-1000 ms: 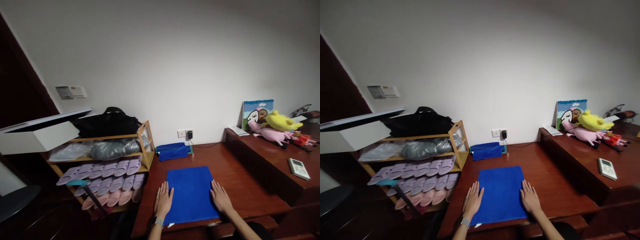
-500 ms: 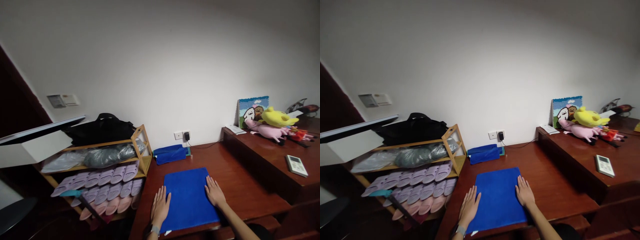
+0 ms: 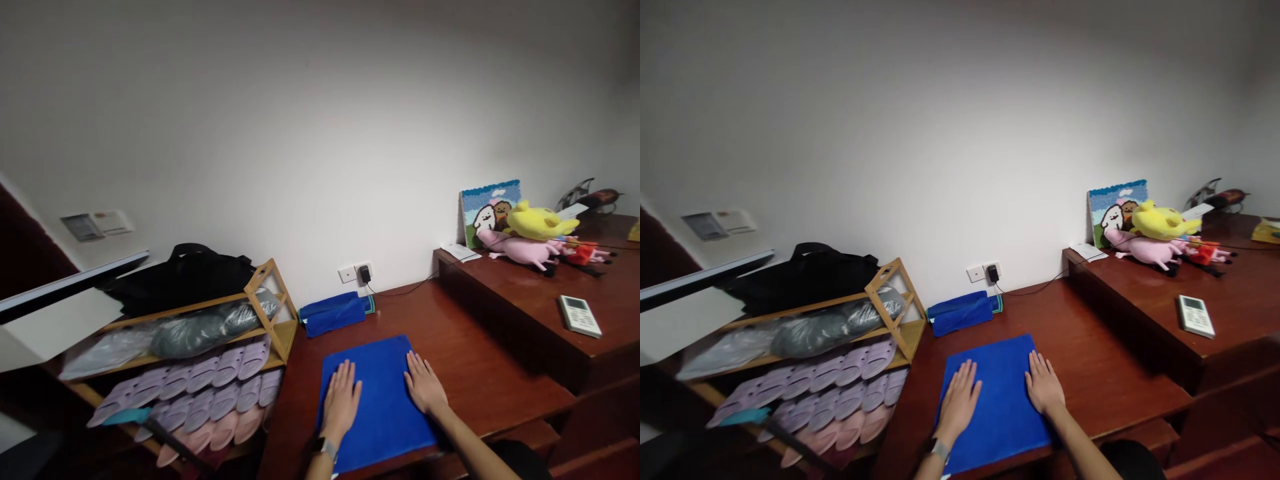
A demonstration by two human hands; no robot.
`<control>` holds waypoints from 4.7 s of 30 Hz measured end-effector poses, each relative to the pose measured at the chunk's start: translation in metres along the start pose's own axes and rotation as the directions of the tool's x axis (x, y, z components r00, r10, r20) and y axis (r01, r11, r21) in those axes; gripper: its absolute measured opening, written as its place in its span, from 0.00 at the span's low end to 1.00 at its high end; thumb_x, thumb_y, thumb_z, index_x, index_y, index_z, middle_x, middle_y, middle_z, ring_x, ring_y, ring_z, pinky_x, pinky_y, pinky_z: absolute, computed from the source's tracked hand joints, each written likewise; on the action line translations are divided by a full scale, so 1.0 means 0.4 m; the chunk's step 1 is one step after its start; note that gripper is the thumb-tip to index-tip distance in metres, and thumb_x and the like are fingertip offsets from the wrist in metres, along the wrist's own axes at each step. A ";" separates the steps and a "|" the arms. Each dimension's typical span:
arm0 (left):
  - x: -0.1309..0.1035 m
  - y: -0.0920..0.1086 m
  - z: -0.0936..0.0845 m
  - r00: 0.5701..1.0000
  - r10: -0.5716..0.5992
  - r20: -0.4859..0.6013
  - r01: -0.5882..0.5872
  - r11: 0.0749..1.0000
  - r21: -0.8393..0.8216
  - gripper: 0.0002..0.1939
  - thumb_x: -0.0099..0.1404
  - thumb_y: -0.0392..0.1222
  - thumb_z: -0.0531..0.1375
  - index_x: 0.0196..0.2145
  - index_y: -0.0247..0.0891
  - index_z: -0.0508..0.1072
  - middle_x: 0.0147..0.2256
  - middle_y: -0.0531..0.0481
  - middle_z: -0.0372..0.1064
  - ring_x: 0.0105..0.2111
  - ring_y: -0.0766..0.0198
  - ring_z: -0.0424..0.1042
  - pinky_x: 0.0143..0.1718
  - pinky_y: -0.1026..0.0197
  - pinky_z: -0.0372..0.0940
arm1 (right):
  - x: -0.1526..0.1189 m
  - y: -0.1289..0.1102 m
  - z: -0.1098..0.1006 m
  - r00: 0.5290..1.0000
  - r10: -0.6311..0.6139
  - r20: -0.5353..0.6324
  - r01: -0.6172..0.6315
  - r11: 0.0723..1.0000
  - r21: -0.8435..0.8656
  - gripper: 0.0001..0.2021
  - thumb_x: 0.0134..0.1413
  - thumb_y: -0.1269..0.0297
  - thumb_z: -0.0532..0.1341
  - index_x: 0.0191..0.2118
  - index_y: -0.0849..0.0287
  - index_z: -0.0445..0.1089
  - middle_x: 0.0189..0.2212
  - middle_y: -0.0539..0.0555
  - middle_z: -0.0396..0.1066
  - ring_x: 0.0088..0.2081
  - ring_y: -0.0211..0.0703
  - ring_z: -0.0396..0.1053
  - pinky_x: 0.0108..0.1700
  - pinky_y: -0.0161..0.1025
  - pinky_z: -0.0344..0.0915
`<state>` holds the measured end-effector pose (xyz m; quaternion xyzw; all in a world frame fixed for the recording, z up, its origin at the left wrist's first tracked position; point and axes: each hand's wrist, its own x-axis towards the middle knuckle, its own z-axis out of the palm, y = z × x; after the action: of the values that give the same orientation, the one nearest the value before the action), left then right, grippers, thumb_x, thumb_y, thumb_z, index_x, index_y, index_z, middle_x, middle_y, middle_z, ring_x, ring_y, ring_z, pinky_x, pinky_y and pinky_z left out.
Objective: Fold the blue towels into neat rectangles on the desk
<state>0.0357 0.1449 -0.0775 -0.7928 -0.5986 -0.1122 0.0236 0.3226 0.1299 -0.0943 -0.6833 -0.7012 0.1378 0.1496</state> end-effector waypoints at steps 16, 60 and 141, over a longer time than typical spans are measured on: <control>-0.005 -0.133 0.010 0.973 -0.206 0.104 0.209 0.978 -0.010 0.37 0.78 0.60 0.39 0.75 0.36 0.52 0.75 0.43 0.43 0.75 0.51 0.44 0.74 0.45 0.47 | 0.020 0.022 0.044 0.999 0.030 0.044 -0.024 0.992 -0.124 0.36 0.71 0.52 0.39 0.76 0.67 0.45 0.76 0.58 0.42 0.76 0.49 0.41 0.76 0.51 0.39; 0.204 0.029 0.057 0.988 -0.022 0.155 0.034 0.997 -0.075 0.37 0.78 0.61 0.35 0.75 0.41 0.53 0.75 0.46 0.45 0.75 0.55 0.43 0.75 0.44 0.43 | 0.197 0.015 0.025 0.998 0.057 0.022 -0.055 0.995 -0.087 0.36 0.71 0.54 0.36 0.77 0.68 0.43 0.77 0.57 0.41 0.77 0.46 0.39 0.76 0.47 0.35; 0.080 -0.120 0.022 0.987 -0.163 -0.002 0.163 0.986 -0.019 0.35 0.78 0.58 0.41 0.74 0.38 0.55 0.73 0.44 0.52 0.74 0.53 0.49 0.74 0.43 0.45 | 0.058 0.008 0.024 0.997 0.059 0.044 -0.051 0.984 -0.170 0.36 0.71 0.51 0.36 0.77 0.64 0.43 0.77 0.54 0.40 0.77 0.48 0.38 0.76 0.51 0.39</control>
<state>-0.0005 0.1903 -0.0840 -0.7412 -0.6603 -0.1207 0.0082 0.3213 0.1531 -0.1039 -0.7091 -0.6946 0.0988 0.0702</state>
